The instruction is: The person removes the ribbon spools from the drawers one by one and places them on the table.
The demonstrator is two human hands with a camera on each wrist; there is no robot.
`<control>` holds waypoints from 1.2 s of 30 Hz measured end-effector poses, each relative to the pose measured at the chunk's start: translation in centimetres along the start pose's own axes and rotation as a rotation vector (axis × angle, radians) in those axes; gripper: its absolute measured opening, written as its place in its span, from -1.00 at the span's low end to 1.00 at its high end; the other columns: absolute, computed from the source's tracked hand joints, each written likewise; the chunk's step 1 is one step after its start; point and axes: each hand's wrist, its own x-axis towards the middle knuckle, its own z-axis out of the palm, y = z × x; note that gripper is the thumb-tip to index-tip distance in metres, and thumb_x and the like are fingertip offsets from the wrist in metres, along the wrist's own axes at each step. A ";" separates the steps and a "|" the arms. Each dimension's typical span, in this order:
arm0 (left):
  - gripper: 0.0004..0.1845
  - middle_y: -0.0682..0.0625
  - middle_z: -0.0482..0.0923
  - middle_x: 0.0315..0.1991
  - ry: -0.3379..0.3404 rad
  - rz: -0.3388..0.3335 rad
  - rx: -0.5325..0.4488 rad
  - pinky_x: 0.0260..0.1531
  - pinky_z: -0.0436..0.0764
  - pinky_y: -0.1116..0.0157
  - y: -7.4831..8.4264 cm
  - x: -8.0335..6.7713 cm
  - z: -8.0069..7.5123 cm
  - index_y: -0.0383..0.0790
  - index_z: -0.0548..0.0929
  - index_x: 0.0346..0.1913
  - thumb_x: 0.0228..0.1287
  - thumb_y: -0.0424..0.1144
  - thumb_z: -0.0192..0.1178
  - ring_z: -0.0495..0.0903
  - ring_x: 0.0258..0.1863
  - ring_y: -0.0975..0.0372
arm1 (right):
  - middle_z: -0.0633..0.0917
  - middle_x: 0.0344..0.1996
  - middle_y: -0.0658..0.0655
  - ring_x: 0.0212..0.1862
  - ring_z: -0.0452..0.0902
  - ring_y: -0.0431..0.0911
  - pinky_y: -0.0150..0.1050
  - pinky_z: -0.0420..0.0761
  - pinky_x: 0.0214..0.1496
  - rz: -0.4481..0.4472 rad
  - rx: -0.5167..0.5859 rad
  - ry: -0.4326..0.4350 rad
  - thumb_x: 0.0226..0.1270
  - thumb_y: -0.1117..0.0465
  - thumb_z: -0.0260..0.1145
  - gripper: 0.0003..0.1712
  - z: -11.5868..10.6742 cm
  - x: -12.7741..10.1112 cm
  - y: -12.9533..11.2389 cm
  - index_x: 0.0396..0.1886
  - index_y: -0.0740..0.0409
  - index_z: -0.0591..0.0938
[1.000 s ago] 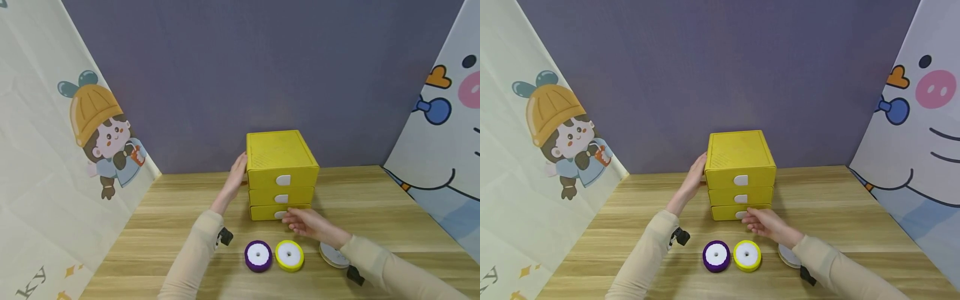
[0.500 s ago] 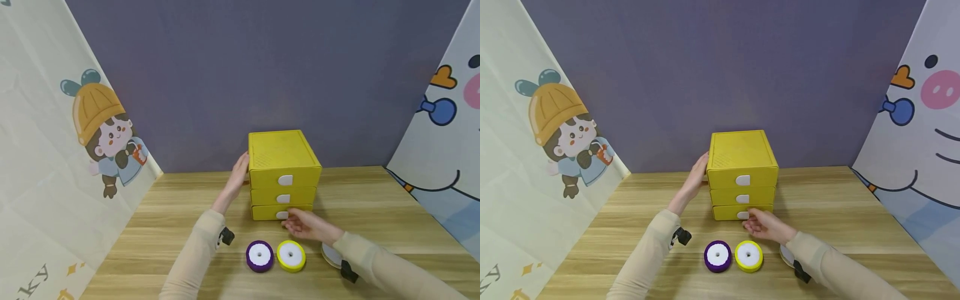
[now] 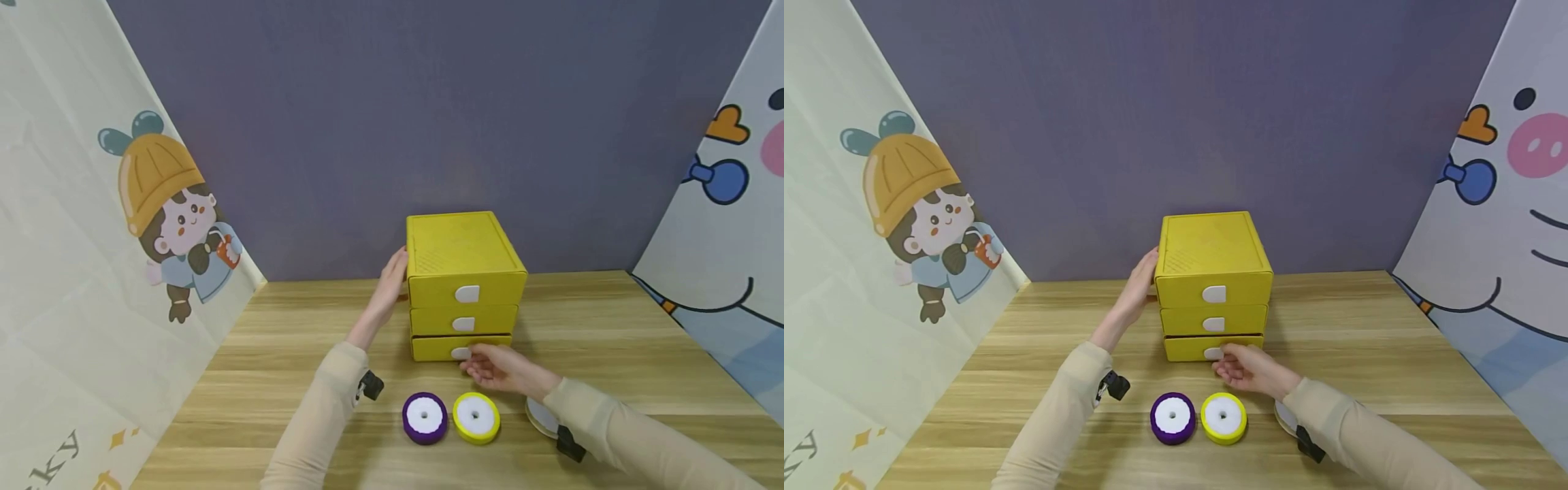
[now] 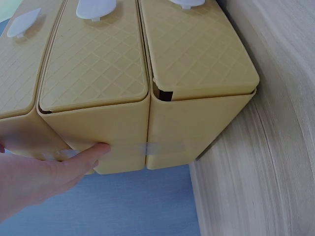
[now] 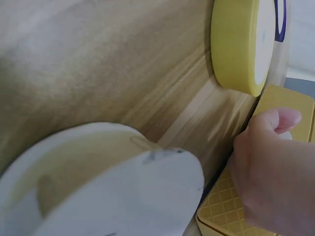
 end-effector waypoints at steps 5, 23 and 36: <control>-0.32 -0.04 -0.06 0.62 0.010 0.011 0.019 0.43 0.23 -0.25 -0.1 0.1 -0.1 -0.02 0.00 0.60 0.58 0.18 -0.26 0.03 0.58 -0.05 | 0.71 -0.45 0.02 -0.46 0.49 -0.32 -0.57 0.53 -0.38 -0.010 -0.065 -0.004 0.56 0.17 0.01 -0.72 0.0 -0.4 0.3 -0.12 0.31 0.53; -0.31 -0.03 -0.06 0.62 0.006 0.004 -0.011 0.41 0.26 -0.25 -0.2 0.2 0.0 -0.03 -0.01 0.60 0.57 0.18 -0.26 0.06 0.57 -0.04 | 0.52 -0.61 -0.14 -0.60 0.25 -0.39 -0.60 0.24 -0.58 -0.022 -0.156 -0.033 0.55 0.14 0.02 -0.68 0.1 -2.0 1.2 -0.39 0.11 0.59; -0.32 -0.03 -0.05 0.62 0.003 -0.008 -0.021 0.37 0.34 -0.25 -0.1 0.2 0.1 0.00 0.00 0.60 0.57 0.18 -0.26 0.10 0.55 -0.05 | 0.38 -0.63 -0.17 -0.67 0.09 -0.42 -0.61 0.08 -0.67 -0.012 -0.220 -0.064 0.53 0.12 0.06 -0.74 -0.4 -3.0 1.4 -0.30 0.16 0.57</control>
